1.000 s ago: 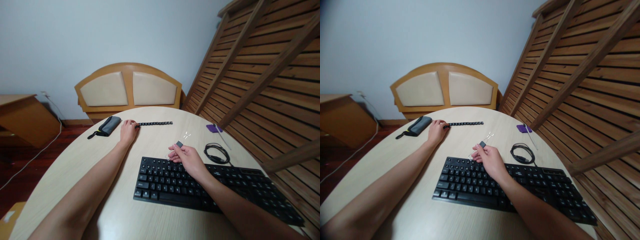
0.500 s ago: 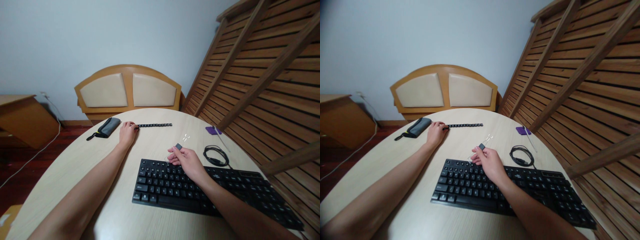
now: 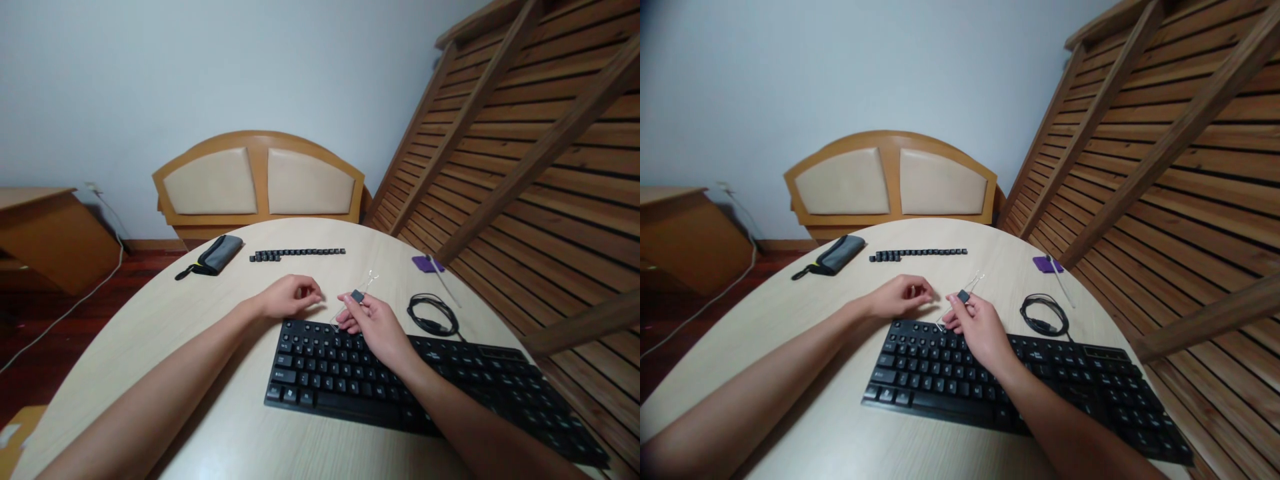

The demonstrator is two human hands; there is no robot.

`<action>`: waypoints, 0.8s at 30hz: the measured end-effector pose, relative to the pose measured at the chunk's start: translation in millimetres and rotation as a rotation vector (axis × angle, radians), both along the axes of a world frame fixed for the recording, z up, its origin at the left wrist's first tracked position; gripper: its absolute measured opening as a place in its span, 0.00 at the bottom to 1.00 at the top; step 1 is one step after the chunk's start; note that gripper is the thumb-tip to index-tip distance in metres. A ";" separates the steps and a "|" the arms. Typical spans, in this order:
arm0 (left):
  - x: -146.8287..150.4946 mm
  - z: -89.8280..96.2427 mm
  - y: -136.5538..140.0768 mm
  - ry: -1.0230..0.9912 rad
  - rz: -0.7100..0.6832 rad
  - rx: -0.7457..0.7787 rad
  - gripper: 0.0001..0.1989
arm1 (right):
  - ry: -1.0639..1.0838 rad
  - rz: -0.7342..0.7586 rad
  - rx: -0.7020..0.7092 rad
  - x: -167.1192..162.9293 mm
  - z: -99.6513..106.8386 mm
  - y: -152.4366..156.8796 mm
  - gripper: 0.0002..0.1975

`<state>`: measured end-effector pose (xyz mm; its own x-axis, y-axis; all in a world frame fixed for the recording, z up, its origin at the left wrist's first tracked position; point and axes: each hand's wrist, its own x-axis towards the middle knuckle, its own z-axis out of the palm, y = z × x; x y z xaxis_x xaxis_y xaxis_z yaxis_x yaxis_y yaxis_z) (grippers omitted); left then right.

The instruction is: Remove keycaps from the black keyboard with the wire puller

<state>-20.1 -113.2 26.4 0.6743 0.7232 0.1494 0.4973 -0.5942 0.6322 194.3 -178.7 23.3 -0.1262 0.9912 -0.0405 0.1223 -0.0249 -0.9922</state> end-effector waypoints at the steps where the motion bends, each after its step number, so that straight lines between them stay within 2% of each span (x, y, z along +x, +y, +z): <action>1: 3.7 4.9 -4.6 -0.009 -0.075 -0.115 0.14 | -0.014 0.007 0.007 -0.2 0.5 -0.8 0.20; 3: 8.1 13.1 -11.2 0.028 -0.179 -0.297 0.14 | -0.037 0.018 0.024 -0.9 1.7 -2.9 0.18; 5: 9.9 17.9 -14.6 0.079 -0.225 -0.358 0.14 | -0.048 0.027 0.049 -1.3 3.1 -5.4 0.17; 9: 10.7 18.9 -15.1 0.135 -0.259 -0.308 0.12 | -0.098 0.097 0.107 1.8 6.2 -11.7 0.16; 17: 10.3 20.7 -13.5 0.214 -0.276 -0.315 0.10 | -0.294 0.187 0.230 13.0 9.6 -21.1 0.16; 24: 12.9 23.7 -16.9 0.311 -0.230 -0.206 0.11 | -0.229 0.171 0.190 11.5 4.3 -17.2 0.16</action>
